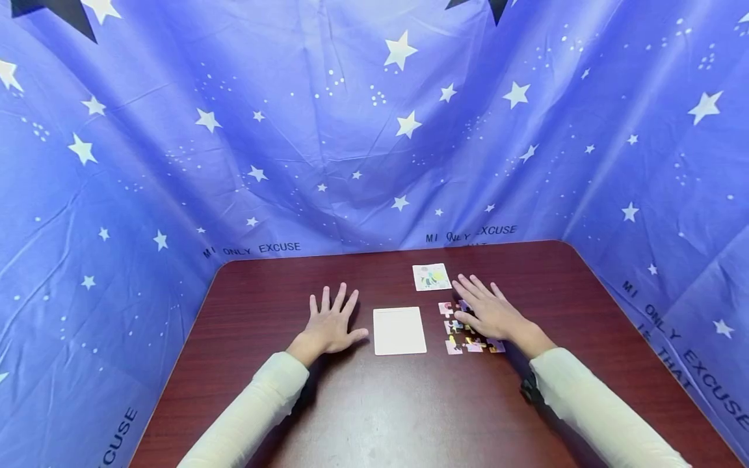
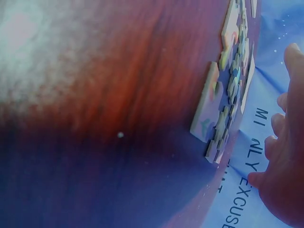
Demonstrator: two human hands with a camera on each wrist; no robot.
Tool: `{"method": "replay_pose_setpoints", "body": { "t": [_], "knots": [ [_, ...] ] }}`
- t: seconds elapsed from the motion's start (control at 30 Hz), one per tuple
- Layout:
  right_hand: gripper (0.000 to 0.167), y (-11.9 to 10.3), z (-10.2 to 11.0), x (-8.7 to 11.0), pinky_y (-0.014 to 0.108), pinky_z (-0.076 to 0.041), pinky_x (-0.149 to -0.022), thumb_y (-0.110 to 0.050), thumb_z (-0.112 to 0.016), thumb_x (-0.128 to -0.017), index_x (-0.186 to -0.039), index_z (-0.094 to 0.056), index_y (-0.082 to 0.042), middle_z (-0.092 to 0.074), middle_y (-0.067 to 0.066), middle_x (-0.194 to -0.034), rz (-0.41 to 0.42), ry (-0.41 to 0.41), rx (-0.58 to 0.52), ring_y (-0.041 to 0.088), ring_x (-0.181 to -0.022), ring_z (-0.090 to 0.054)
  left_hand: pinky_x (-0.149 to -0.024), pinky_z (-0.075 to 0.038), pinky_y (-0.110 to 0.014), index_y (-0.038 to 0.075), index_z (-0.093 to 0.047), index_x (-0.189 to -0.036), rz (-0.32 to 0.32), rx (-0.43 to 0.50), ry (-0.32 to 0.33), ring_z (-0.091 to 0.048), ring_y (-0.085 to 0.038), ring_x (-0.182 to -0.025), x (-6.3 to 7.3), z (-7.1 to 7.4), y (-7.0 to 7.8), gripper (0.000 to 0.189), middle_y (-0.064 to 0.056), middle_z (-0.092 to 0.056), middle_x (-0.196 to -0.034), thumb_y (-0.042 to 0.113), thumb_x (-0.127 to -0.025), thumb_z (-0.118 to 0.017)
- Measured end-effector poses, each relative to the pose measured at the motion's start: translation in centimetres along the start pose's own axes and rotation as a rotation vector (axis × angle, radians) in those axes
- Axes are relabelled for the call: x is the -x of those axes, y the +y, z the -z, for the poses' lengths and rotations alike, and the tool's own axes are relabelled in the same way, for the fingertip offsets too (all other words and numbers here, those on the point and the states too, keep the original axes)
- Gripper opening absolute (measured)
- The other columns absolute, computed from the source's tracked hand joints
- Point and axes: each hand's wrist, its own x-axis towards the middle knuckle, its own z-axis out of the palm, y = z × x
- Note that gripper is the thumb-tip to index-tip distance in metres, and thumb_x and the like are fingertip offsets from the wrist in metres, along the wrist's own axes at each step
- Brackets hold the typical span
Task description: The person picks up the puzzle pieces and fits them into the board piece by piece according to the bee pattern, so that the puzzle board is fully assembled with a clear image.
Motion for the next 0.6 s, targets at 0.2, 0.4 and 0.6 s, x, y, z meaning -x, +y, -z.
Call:
{"method": "replay_pose_setpoints", "body": {
  "t": [0.2,0.4,0.6],
  "knots": [
    [0.073,0.12,0.34,-0.18,0.073,-0.017,-0.118,-0.043,-0.055,-0.103,-0.161,-0.029,-0.009,-0.024,0.017,-0.169,-0.004,-0.013,-0.014,0.045,-0.155,-0.021,-0.119,-0.012,-0.074,0.021,-0.018,-0.165,-0.010,0.000,0.004,-0.012,-0.052,-0.154,0.07,-0.11,0.04,0.094,-0.015,-0.011,-0.172,0.073,-0.093,-0.050],
    [0.072,0.27,0.59,-0.30,0.072,-0.020,-0.118,-0.041,-0.057,-0.103,-0.160,-0.031,-0.006,-0.028,0.018,-0.167,0.009,-0.001,-0.035,0.045,-0.154,-0.023,-0.119,-0.011,-0.074,0.020,-0.017,-0.165,-0.019,0.020,-0.004,-0.011,-0.051,-0.155,0.00,-0.14,0.25,0.095,-0.015,-0.011,-0.172,0.072,-0.093,-0.051],
    [0.070,0.57,0.52,-0.73,0.065,-0.029,-0.117,-0.030,-0.068,-0.098,-0.152,-0.041,0.005,-0.043,0.027,-0.156,0.083,0.077,-0.082,0.050,-0.147,-0.034,-0.119,-0.010,-0.073,0.019,-0.017,-0.165,-0.028,0.065,-0.018,-0.010,-0.051,-0.155,0.09,-0.01,0.47,0.095,-0.017,-0.012,-0.172,0.069,-0.093,-0.054]
  ]
}}
